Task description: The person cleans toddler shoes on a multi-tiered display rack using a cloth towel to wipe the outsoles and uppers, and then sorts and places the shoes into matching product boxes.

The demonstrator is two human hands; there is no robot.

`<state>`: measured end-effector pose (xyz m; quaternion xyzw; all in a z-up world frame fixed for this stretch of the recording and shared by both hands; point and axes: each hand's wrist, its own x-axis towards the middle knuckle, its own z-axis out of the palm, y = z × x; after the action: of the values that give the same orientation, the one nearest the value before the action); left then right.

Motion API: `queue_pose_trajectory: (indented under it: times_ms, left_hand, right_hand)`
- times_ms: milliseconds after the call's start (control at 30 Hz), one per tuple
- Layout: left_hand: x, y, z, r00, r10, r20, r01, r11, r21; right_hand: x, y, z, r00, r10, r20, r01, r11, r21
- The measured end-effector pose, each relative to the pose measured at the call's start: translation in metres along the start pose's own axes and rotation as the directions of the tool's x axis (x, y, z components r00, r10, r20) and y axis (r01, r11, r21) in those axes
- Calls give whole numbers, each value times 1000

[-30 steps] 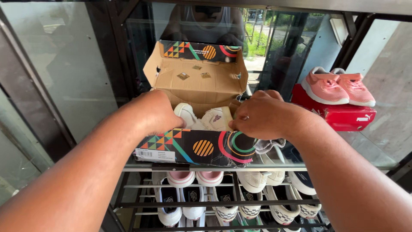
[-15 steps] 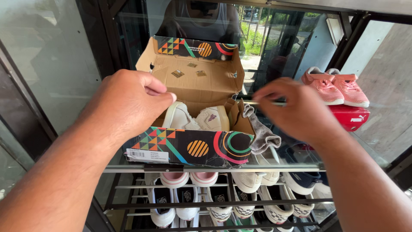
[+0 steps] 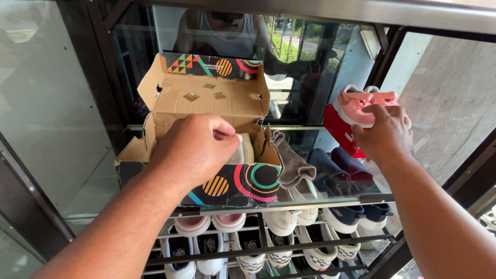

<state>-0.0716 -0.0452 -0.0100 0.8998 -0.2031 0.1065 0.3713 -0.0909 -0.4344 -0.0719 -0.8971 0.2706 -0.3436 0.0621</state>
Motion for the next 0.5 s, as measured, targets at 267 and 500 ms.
queue_pose_trajectory:
  times_ms: [267, 500]
  left_hand:
    - [2, -5, 8, 1000, 12, 14, -12, 1000, 2]
    - [0, -4, 6, 1000, -3, -14, 3, 1000, 0]
  right_hand:
    - [2, 16, 1, 996, -45, 82, 45, 999, -7]
    - [-4, 22, -3, 998, -50, -32, 54, 991, 119]
